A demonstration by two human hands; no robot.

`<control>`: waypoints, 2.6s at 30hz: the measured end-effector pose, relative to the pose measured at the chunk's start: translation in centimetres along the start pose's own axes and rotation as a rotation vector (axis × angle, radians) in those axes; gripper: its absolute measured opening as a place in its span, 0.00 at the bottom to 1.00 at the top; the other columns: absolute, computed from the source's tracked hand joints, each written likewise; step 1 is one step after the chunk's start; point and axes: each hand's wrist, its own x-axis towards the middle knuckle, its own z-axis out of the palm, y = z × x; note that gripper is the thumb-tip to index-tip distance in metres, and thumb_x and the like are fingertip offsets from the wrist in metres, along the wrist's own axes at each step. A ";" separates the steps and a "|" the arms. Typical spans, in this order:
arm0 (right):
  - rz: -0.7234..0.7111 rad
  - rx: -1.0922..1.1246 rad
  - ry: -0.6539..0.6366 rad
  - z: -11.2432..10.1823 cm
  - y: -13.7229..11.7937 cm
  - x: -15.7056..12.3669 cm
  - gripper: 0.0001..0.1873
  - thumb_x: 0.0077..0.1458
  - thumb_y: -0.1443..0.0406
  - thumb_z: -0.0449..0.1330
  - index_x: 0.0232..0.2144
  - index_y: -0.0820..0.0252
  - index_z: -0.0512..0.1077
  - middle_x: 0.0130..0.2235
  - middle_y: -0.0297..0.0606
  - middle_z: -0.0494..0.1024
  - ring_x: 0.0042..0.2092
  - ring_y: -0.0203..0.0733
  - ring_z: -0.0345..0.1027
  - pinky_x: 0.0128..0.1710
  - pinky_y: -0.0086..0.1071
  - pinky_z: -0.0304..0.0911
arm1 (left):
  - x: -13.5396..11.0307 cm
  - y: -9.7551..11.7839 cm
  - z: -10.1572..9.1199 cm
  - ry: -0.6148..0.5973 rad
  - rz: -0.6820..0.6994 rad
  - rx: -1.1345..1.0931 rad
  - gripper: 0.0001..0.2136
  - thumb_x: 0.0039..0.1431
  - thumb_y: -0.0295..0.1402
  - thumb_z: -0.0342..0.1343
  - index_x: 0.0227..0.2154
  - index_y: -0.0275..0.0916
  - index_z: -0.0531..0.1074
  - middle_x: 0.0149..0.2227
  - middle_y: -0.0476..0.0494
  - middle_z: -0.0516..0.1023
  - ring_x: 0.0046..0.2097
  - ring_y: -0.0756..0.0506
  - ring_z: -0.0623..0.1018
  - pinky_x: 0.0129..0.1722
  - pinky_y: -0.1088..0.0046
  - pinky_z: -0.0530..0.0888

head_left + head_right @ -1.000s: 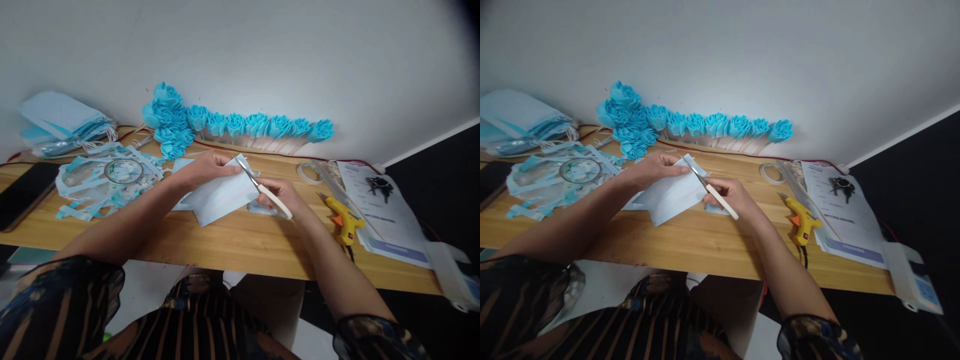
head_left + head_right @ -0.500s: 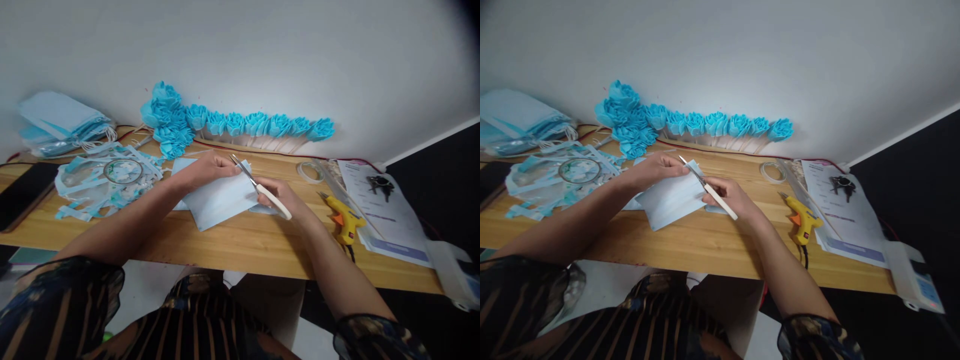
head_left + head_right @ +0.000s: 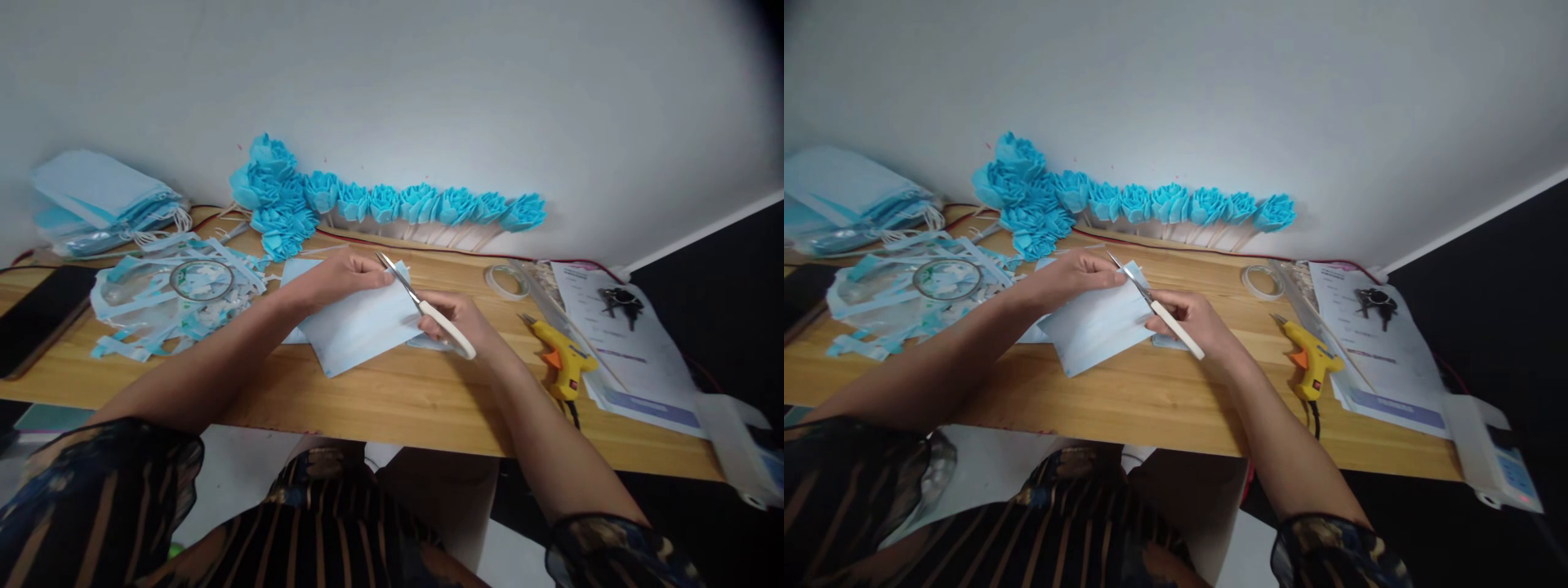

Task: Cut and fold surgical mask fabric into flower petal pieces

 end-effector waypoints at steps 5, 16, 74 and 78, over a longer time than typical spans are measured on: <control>0.002 -0.008 0.013 0.0 0.5 0.0 0.28 0.44 0.52 0.74 0.46 0.58 0.82 0.20 0.27 0.64 0.22 0.29 0.51 0.19 0.28 0.50 | 0.0 0.0 0.0 -0.001 0.011 -0.016 0.18 0.57 0.47 0.61 0.23 0.36 0.77 0.24 0.47 0.75 0.24 0.52 0.69 0.22 0.76 0.63; -0.072 0.083 0.345 -1.4 0.5 0.8 0.33 0.40 0.41 0.71 0.37 0.61 0.77 0.20 0.26 0.66 0.18 0.28 0.55 0.16 0.26 0.46 | 0.7 -0.7 -0.8 0.211 -0.076 -0.139 0.17 0.46 0.46 0.69 0.31 0.37 0.82 0.30 0.45 0.82 0.28 0.49 0.75 0.26 0.76 0.69; -0.119 0.285 0.332 0.9 0.5 1.2 0.34 0.47 0.46 0.69 0.52 0.58 0.75 0.26 0.27 0.69 0.21 0.28 0.57 0.19 0.26 0.55 | 4.9 1.9 6.9 0.743 -0.086 -1.204 0.07 0.54 0.27 0.66 0.35 0.39 0.75 0.32 0.50 0.81 0.37 0.48 0.80 0.46 0.68 0.76; -0.082 0.399 0.228 1.2 0.3 1.0 0.36 0.48 0.42 0.67 0.52 0.57 0.74 0.29 0.29 0.72 0.23 0.29 0.61 0.21 0.26 0.56 | 5.0 2.2 6.0 0.791 -0.017 -1.099 0.10 0.49 0.24 0.67 0.35 0.38 0.74 0.35 0.49 0.82 0.42 0.47 0.81 0.46 0.70 0.76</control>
